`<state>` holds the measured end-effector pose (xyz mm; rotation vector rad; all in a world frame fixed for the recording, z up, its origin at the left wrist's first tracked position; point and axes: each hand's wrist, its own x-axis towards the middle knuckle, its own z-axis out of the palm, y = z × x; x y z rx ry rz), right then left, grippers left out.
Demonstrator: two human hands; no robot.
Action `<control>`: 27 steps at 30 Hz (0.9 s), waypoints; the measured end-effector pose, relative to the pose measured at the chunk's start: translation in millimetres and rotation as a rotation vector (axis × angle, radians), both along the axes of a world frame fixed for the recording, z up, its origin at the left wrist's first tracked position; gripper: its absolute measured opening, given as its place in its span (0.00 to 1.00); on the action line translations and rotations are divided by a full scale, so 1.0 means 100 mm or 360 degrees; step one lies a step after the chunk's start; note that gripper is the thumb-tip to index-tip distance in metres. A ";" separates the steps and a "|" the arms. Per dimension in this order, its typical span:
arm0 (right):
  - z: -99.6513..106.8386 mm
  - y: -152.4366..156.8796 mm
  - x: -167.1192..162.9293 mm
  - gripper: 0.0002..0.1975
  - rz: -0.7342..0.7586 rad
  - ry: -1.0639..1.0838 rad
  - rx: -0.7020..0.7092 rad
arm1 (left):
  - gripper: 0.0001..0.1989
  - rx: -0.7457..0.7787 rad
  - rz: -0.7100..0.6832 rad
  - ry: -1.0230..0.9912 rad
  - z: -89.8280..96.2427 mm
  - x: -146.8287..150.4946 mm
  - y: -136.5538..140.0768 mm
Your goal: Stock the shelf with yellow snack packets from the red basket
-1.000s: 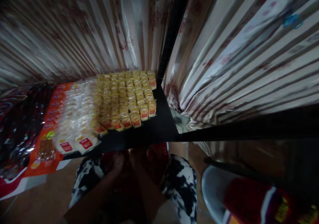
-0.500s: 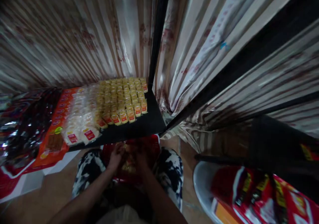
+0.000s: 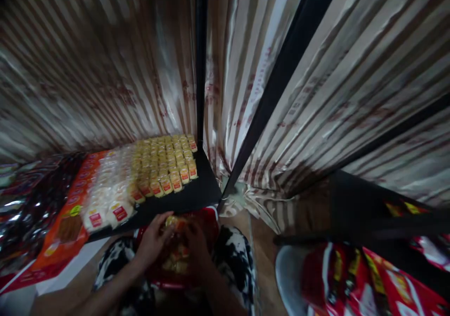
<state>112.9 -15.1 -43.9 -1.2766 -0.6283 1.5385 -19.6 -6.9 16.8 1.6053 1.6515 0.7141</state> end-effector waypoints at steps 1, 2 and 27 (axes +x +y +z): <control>0.07 0.05 0.01 0.19 -0.0028 0.0059 0.0033 | 0.19 0.0053 -0.0039 0.0002 0.10 0.00 0.09; 0.14 0.12 0.02 0.20 -0.0060 0.0112 0.0067 | 0.19 0.0105 -0.0072 0.0005 0.20 0.01 0.18; 0.78 2.66 0.42 0.17 -0.0378 -0.1061 0.0850 | 0.18 0.0652 -0.0373 0.0465 0.92 0.67 2.98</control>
